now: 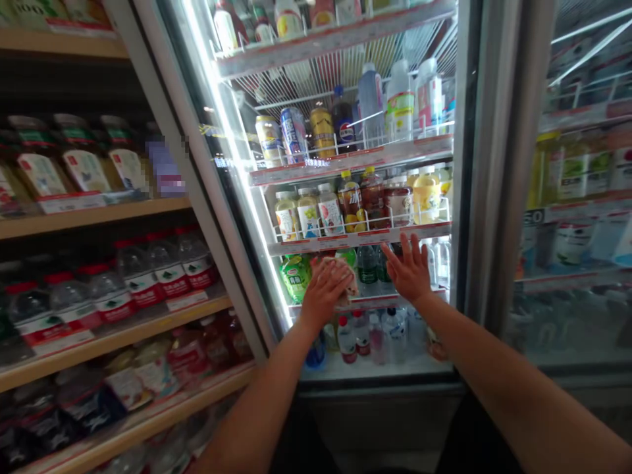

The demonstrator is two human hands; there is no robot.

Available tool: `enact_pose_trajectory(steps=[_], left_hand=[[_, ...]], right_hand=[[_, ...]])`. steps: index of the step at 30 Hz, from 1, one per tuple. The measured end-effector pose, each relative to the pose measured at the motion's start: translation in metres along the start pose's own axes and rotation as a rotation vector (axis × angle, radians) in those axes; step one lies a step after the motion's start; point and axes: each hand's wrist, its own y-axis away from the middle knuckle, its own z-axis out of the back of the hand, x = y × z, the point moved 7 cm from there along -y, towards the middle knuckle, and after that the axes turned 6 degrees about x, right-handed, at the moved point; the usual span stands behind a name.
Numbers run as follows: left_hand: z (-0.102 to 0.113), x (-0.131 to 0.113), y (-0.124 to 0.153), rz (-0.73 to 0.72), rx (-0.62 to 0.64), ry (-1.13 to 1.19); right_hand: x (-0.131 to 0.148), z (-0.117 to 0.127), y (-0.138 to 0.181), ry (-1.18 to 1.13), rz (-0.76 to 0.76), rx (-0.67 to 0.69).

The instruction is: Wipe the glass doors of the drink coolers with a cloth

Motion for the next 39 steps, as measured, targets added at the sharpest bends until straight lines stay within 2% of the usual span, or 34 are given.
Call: enact_pose_trajectory(steps=[3, 8, 13, 18, 24, 31, 34, 37, 39], left_hand=[[0.001, 0.006, 0.008, 0.108, -0.020, -0.002], [0.000, 0.008, 0.019, 0.081, -0.007, -0.012], [0.013, 0.039, 0.019, 0.300, -0.095, -0.034], [0.013, 0.040, 0.016, 0.214, -0.064, -0.029], [0.026, 0.064, -0.017, 0.311, -0.149, -0.036], [0.017, 0.031, -0.047, 0.097, -0.063, 0.028], [0.017, 0.026, -0.065, 0.086, -0.090, 0.069], [0.016, 0.019, -0.083, 0.121, -0.137, 0.135], [0.015, 0.017, -0.084, 0.201, -0.190, 0.168]], right_hand=[[0.000, 0.001, 0.000, -0.006, -0.004, 0.001], [0.002, 0.004, 0.000, -0.019, 0.017, -0.034], [0.000, 0.001, 0.001, -0.004, 0.003, -0.015], [0.000, 0.000, 0.001, -0.021, 0.003, -0.004], [0.002, 0.003, 0.000, 0.004, 0.005, -0.026], [0.008, 0.014, -0.004, -0.062, -0.054, -0.025], [0.027, 0.032, -0.018, -0.178, 0.003, -0.055], [0.068, 0.044, -0.037, -0.303, 0.219, -0.041], [0.089, 0.042, -0.045, -0.354, 0.295, 0.004]])
